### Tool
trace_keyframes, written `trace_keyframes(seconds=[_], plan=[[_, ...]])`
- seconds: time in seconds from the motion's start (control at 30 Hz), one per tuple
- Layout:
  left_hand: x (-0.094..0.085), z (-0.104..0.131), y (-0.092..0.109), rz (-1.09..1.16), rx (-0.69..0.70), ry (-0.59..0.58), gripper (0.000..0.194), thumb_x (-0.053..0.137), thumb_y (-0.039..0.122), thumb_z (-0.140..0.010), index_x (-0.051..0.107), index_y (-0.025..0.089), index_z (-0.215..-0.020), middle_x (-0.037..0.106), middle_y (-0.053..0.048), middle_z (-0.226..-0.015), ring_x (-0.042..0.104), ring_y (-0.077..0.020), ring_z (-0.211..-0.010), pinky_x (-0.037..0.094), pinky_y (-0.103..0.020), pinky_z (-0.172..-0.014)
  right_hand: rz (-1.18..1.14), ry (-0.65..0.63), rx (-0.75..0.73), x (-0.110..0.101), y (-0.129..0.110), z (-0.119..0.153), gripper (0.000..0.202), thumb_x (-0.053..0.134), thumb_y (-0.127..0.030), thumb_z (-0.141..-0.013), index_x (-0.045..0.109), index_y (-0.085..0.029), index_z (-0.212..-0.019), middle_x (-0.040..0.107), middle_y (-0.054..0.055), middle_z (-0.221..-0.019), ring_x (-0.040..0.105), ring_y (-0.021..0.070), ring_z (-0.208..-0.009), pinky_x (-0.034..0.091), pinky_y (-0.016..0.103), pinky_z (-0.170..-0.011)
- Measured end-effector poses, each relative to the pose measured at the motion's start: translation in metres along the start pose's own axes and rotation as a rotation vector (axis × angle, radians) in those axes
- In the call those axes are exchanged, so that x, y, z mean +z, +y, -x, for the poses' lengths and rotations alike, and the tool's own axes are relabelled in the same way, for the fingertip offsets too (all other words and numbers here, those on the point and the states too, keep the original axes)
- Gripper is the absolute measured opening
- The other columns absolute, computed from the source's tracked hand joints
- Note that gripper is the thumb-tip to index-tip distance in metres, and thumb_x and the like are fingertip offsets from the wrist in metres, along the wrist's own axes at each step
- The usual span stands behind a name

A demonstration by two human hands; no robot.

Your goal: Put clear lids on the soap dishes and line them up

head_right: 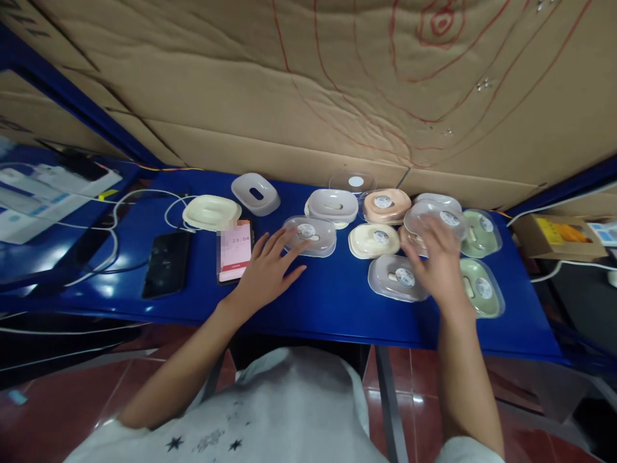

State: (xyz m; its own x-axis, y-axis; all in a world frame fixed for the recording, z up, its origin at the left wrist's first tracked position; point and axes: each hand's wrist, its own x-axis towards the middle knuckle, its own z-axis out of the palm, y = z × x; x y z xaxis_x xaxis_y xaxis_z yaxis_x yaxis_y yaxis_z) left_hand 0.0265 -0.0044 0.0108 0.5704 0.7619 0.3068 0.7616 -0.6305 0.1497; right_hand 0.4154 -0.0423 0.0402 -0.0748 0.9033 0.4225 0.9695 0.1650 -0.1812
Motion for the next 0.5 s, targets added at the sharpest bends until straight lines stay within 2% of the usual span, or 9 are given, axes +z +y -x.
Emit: trace_keyframes(seconds=[0.07, 0.17, 0.23, 0.37, 0.5], plan=[[0.0, 0.002, 0.003, -0.015, -0.06, 0.064, 0.047, 0.061, 0.029, -0.105, 0.059, 0.02, -0.151, 0.049, -0.021, -0.163, 0.047, -0.0438, -0.151, 0.037, -0.068, -0.123, -0.055, -0.19, -0.11, 0.007, -0.021, -0.011, 0.054, 0.053, -0.055, -0.105, 0.059, -0.025, -0.15, 0.06, 0.013, -0.156, 0.054, 0.0325, -0.147, 0.041, 0.055, -0.123], [0.003, 0.004, 0.019, 0.039, -0.052, 0.139, 0.039, 0.06, 0.027, -0.105, 0.064, 0.017, -0.143, 0.056, -0.021, -0.155, 0.054, -0.0404, -0.144, 0.044, -0.061, -0.12, -0.019, -0.433, -0.129, 0.025, -0.042, -0.032, 0.074, 0.064, -0.056, -0.099, 0.045, -0.024, -0.163, 0.044, 0.017, -0.169, 0.041, 0.0398, -0.157, 0.035, 0.065, -0.125], [0.006, 0.006, 0.035, 0.137, 0.023, 0.112, 0.038, 0.058, 0.028, -0.106, 0.063, 0.018, -0.142, 0.06, -0.018, -0.151, 0.06, -0.0346, -0.138, 0.051, -0.052, -0.115, -0.007, -0.531, -0.11, 0.036, -0.049, -0.043, 0.083, 0.07, -0.052, -0.095, 0.04, -0.022, -0.166, 0.041, 0.019, -0.171, 0.038, 0.042, -0.158, 0.034, 0.068, -0.125], [0.017, 0.007, 0.062, 0.238, 0.125, 0.006, 0.038, 0.056, 0.032, -0.108, 0.061, 0.018, -0.143, 0.061, -0.017, -0.151, 0.061, -0.0315, -0.136, 0.053, -0.048, -0.113, -0.174, -0.56, -0.193, 0.041, -0.058, -0.052, 0.077, 0.071, -0.052, -0.095, 0.045, -0.027, -0.164, 0.049, 0.014, -0.166, 0.046, 0.0378, -0.155, 0.041, 0.061, -0.124], [0.026, 0.003, 0.069, 0.185, 0.198, -0.072, 0.053, 0.062, 0.036, -0.106, 0.05, 0.018, -0.154, 0.052, -0.017, -0.161, 0.049, -0.0358, -0.149, 0.04, -0.057, -0.124, -0.367, -0.512, -0.257, 0.028, -0.062, -0.053, 0.071, 0.065, -0.056, -0.1, 0.047, -0.028, -0.163, 0.053, 0.01, -0.165, 0.051, 0.0333, -0.152, 0.043, 0.056, -0.126]])
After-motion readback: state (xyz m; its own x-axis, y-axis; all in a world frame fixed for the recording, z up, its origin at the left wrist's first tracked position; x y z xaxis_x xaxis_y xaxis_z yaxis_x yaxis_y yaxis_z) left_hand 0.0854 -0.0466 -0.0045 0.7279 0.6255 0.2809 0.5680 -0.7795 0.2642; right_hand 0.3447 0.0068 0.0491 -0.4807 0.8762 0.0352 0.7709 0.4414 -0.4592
